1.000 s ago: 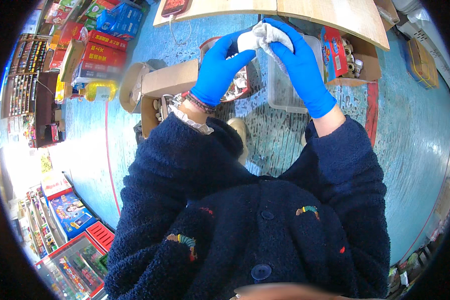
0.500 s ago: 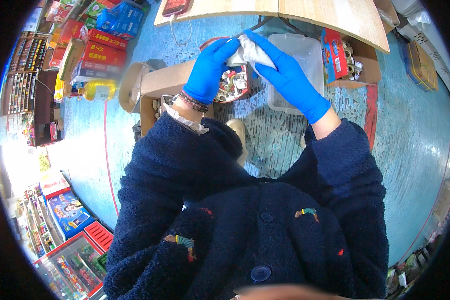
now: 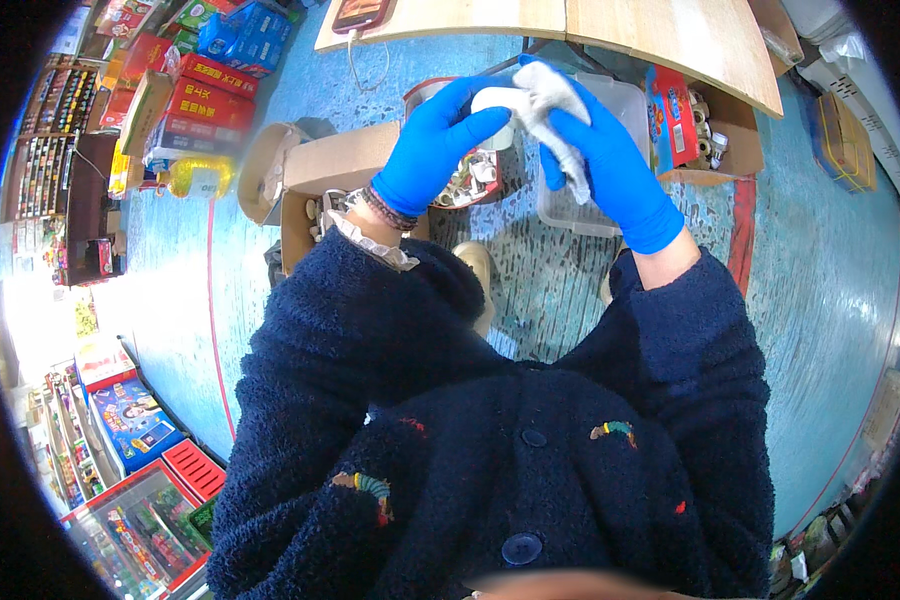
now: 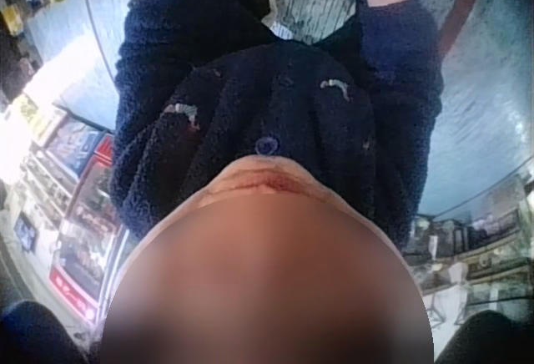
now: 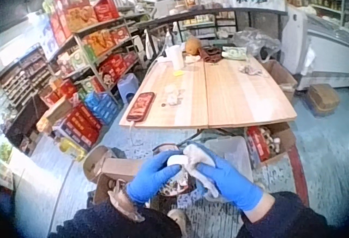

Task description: The person wipes small white plastic pipe fittings with a white cloth, handling them one at a time from a bin and placing them into a clear plastic container. The person repeats this process for several fittings throughout the clip.

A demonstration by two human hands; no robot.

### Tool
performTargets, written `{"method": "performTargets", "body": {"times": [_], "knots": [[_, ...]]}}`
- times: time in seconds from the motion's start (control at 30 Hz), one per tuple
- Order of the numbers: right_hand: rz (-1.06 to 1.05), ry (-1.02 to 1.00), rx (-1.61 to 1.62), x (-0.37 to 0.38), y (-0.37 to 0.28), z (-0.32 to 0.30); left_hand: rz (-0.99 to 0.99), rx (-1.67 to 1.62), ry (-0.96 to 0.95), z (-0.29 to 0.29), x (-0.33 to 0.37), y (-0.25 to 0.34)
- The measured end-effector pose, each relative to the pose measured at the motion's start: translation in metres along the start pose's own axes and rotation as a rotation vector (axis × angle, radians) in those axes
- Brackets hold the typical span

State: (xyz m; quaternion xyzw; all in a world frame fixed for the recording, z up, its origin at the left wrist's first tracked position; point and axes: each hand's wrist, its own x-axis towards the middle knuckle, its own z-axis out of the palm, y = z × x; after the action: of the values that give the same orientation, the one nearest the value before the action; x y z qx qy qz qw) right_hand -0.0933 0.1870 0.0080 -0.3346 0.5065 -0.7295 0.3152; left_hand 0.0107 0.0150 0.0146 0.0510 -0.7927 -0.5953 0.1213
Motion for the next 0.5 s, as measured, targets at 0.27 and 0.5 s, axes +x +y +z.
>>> {"method": "performTargets", "body": {"times": [0.27, 0.5], "knots": [[-0.057, -0.173, -0.843, -0.001, -0.009, 0.003, -0.233, -0.474, -0.117, -0.002, -0.002, -0.013], [0.061, 0.031, -0.005, 0.005, -0.001, -0.004, 0.071, 0.203, -0.018, 0.009, -0.001, 0.008]]}}
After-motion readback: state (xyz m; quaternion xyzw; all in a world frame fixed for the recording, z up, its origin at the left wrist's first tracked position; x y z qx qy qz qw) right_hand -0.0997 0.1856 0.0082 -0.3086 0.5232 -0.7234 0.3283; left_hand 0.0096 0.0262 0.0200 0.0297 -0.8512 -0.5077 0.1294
